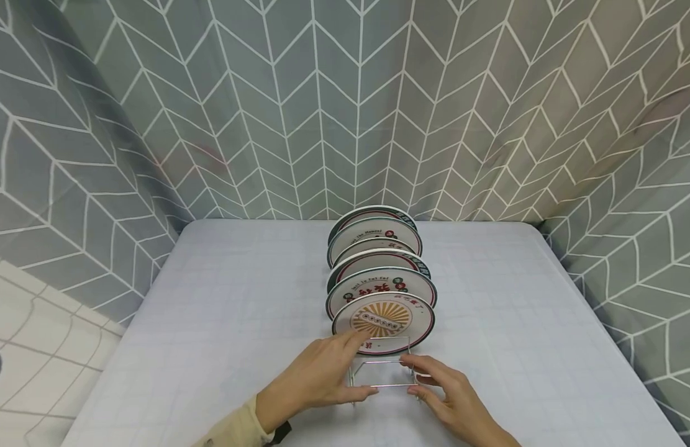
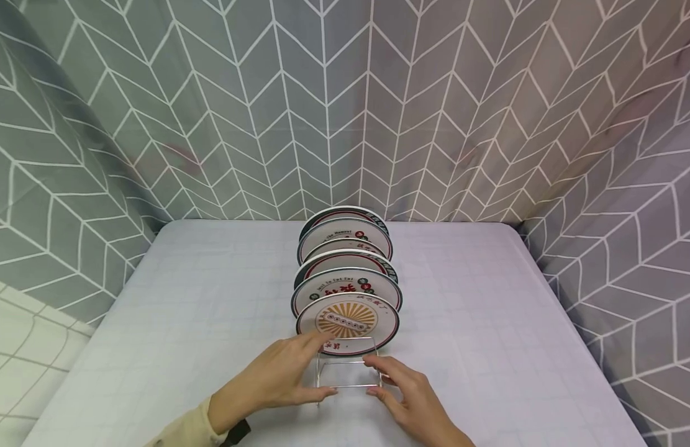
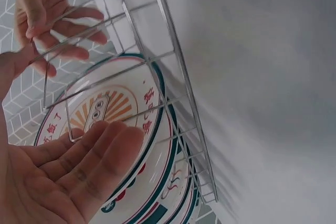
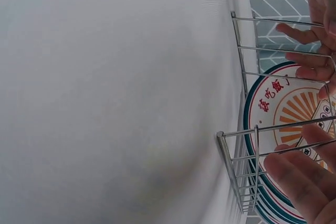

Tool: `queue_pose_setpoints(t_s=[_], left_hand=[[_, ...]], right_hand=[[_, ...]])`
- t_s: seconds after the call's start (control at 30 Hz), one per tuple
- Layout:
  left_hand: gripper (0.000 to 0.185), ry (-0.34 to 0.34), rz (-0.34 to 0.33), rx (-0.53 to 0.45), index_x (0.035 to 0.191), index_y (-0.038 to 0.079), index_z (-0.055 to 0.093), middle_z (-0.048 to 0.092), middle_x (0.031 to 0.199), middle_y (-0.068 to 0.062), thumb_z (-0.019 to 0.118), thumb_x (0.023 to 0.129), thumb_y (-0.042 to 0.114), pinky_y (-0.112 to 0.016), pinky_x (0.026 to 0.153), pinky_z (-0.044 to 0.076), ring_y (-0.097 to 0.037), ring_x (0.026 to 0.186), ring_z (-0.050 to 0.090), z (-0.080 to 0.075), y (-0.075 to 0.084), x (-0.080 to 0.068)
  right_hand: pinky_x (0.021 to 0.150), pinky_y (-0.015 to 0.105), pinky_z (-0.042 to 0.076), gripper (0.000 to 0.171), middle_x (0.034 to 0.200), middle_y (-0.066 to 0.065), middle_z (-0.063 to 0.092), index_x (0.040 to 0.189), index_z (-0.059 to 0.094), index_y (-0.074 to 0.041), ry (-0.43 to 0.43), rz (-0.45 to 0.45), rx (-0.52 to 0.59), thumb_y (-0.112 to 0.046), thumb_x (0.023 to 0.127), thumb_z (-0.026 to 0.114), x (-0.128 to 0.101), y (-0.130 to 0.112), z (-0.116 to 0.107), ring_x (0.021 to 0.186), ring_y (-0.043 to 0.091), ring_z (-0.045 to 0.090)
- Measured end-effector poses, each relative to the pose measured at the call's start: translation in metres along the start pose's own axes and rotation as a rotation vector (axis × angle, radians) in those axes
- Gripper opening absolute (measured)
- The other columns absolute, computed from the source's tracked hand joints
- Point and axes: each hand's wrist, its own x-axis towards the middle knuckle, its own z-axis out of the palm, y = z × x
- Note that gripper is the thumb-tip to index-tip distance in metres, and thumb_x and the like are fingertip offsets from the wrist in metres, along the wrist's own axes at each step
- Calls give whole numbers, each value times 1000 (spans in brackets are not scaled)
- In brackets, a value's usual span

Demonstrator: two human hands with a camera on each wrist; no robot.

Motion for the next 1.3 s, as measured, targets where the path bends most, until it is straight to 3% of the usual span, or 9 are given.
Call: queue_pose_setpoints(t_s=[0.27, 0.6, 1.03, 1.2, 1.3], left_hand=[[84, 26, 12, 7, 137, 9, 40, 57, 121, -3, 56, 78, 67, -30, 75, 53, -16, 98, 63, 0, 1, -2], [79, 81, 17, 20, 134, 11, 42, 57, 115, 0, 58, 77, 64, -27, 68, 53, -13, 88, 63, 3, 1, -6], [80, 73, 20, 42, 135, 10, 41, 58, 112, -3, 58, 78, 65, -26, 64, 52, -13, 83, 64, 7, 3, -4], [85, 62, 4, 30, 138, 12, 38, 57, 117, -2, 54, 78, 69, -27, 68, 53, -13, 90, 63, 9, 0, -8], [89, 45, -1, 17, 143, 13, 31, 56, 122, -3, 51, 78, 71, -29, 72, 54, -14, 97, 63, 9, -3, -13]], right_hand=[[74, 30, 55, 47, 119, 9, 62, 128, 53, -8, -42, 18, 49, -3, 83, 66, 0, 2, -1, 102, 19, 63], [73, 29, 55, 46, 119, 9, 62, 128, 53, -9, -55, 9, 33, -3, 83, 65, 2, 2, -2, 99, 18, 64], [74, 27, 55, 45, 116, 8, 64, 126, 55, -12, -58, -8, 14, -4, 83, 66, 3, 5, -6, 97, 16, 65], [75, 28, 55, 44, 119, 5, 62, 126, 55, -11, -73, 25, -7, -8, 84, 66, 2, 4, -6, 101, 17, 63], [77, 28, 54, 45, 122, 2, 61, 128, 54, -17, -94, 64, -50, -12, 85, 66, 0, 2, -7, 105, 15, 61]])
